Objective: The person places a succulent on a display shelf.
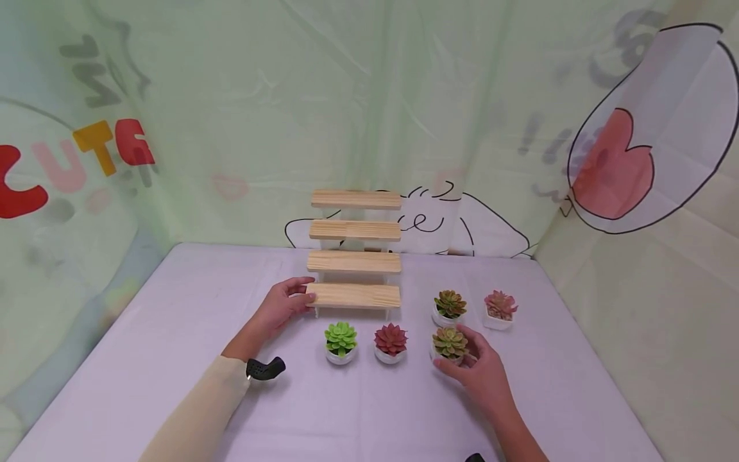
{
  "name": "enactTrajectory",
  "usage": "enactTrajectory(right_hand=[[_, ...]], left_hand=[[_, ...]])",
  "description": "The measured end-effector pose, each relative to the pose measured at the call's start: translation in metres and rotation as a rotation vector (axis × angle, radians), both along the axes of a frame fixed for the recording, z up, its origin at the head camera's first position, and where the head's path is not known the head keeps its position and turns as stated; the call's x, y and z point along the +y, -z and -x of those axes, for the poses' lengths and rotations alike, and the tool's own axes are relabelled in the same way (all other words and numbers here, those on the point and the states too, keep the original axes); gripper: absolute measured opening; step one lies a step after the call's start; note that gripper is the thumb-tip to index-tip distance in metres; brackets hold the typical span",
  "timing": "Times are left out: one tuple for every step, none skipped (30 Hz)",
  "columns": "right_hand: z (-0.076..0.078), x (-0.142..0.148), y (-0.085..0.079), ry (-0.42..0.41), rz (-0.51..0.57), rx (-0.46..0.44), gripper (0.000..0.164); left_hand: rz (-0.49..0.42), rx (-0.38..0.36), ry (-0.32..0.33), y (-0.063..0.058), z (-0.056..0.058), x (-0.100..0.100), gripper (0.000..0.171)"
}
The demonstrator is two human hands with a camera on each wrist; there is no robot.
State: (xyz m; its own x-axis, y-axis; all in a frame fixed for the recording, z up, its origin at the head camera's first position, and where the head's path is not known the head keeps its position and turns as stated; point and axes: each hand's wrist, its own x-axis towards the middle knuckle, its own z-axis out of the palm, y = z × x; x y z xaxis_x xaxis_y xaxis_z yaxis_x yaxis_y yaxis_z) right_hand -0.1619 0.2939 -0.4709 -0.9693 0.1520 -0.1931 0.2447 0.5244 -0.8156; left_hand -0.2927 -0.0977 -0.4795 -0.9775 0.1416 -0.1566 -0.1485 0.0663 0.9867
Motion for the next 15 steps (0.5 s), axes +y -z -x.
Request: enactTrajectory(right_hand=[[0.0003, 0.0000, 0.0002, 0.002, 0.006, -0.003, 0.099], [0.0007, -0.0001, 0.0005, 0.005, 0.006, -0.006, 0.099], [0.0011, -0.0003, 0.0007, 0.009, 0.005, -0.008, 0.098], [0.0013, -0.0005, 0.0008, 0.012, 0.001, -0.010, 0.097], [0.0018, -0.0006, 0.0010, 0.013, -0.005, -0.011, 0.096], [0.0021, -0.0007, 0.0012, 0.015, -0.014, -0.012, 0.095], [0.0023, -0.0008, 0.0015, 0.017, -0.022, -0.013, 0.094], [0.0025, -0.0009, 0.0017, 0.018, -0.030, -0.013, 0.093], [0.0025, -0.0009, 0.0019, 0.017, -0.036, -0.012, 0.092], [0.0024, -0.0009, 0.0023, 0.017, -0.044, -0.011, 0.092], [0.0023, -0.0008, 0.0027, 0.017, -0.049, -0.007, 0.091], [0.0021, -0.0007, 0.0031, 0.016, -0.054, -0.003, 0.090], [0.0020, -0.0006, 0.0034, 0.014, -0.057, 0.002, 0.090], [0.0019, -0.0005, 0.0038, 0.012, -0.061, 0.008, 0.089], [0.0019, -0.0004, 0.0041, 0.011, -0.064, 0.014, 0.089]], left_hand=[[-0.001, -0.002, 0.000, -0.0001, 0.0002, 0.0000, 0.050], [-0.003, -0.004, 0.001, -0.0004, 0.0003, -0.0001, 0.050], [-0.005, -0.003, 0.003, -0.0004, 0.0007, -0.0002, 0.050], [-0.007, 0.000, 0.006, -0.0001, 0.0010, -0.0002, 0.050], [-0.011, -0.003, 0.007, 0.0000, 0.0014, -0.0003, 0.051], [-0.016, -0.004, 0.007, 0.0003, 0.0018, -0.0004, 0.050], [-0.020, -0.006, 0.007, 0.0007, 0.0021, -0.0006, 0.050], [-0.025, -0.008, 0.007, 0.0010, 0.0023, -0.0007, 0.050], [-0.028, -0.006, 0.008, 0.0013, 0.0026, -0.0009, 0.050], [-0.035, -0.012, 0.006, 0.0015, 0.0027, -0.0011, 0.050], [-0.041, -0.017, 0.005, 0.0015, 0.0029, -0.0012, 0.049], [-0.045, -0.016, 0.005, 0.0015, 0.0029, -0.0013, 0.049], [-0.047, -0.014, 0.006, 0.0015, 0.0030, -0.0013, 0.049], [-0.049, -0.014, 0.005, 0.0014, 0.0031, -0.0014, 0.049], [-0.052, -0.014, 0.004, 0.0014, 0.0032, -0.0014, 0.049]])
